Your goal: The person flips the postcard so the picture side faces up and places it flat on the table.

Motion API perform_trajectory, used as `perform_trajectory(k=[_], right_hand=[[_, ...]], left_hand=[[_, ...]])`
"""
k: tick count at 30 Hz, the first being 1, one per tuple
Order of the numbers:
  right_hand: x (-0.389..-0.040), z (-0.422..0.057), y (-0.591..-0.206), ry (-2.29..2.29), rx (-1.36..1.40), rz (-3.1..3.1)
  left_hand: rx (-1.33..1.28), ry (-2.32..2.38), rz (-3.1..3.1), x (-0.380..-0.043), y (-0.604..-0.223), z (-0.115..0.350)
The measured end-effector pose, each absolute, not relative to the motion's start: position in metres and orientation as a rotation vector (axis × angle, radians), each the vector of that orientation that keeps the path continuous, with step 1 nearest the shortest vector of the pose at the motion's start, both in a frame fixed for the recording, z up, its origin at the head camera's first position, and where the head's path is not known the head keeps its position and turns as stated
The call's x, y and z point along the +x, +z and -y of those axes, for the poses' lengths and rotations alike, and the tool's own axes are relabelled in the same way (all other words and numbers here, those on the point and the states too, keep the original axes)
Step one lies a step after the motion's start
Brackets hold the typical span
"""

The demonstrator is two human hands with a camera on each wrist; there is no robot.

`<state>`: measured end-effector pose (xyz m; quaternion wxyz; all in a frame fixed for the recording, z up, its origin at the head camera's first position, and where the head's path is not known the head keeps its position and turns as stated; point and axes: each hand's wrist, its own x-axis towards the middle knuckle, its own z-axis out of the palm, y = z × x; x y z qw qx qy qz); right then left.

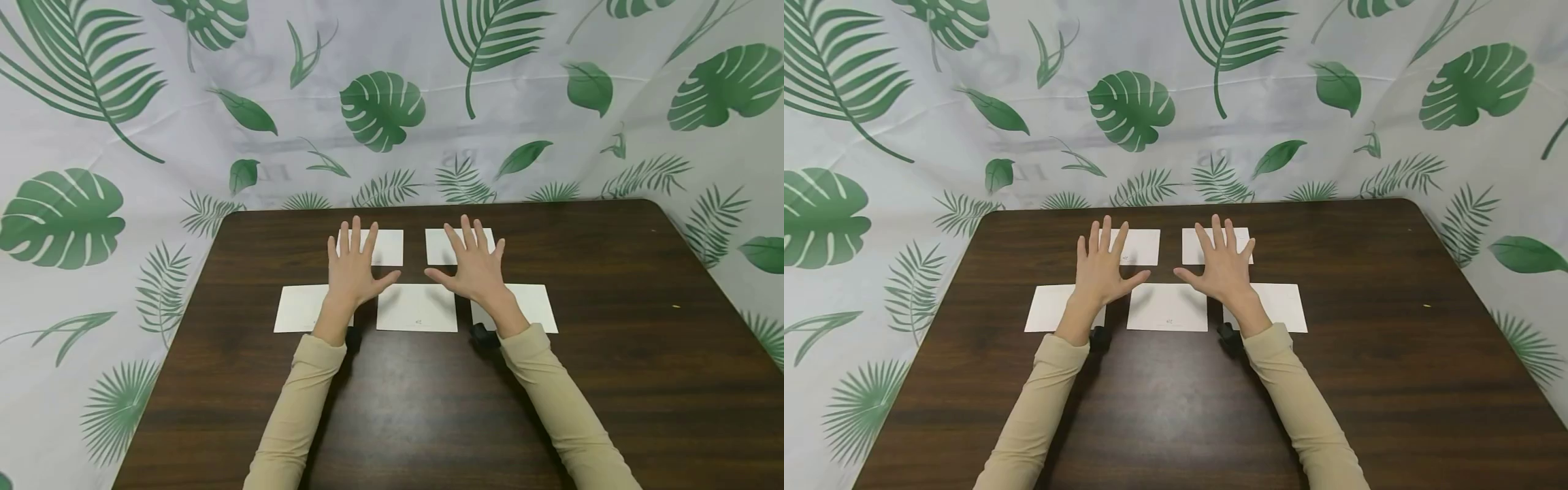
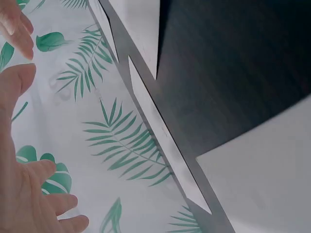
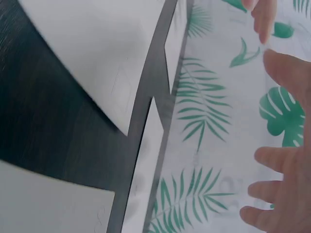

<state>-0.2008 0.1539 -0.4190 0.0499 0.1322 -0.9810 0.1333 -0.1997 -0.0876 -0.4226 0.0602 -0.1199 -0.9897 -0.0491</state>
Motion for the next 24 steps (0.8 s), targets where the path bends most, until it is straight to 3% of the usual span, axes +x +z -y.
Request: perform_trajectory(k=[24], right_hand=[[-0.245,-0.126,-0.427,1.375,0.465,2.774]], left_hand=[[-0.436,-1.118,2.769,-0.235,-0.428,0.155]])
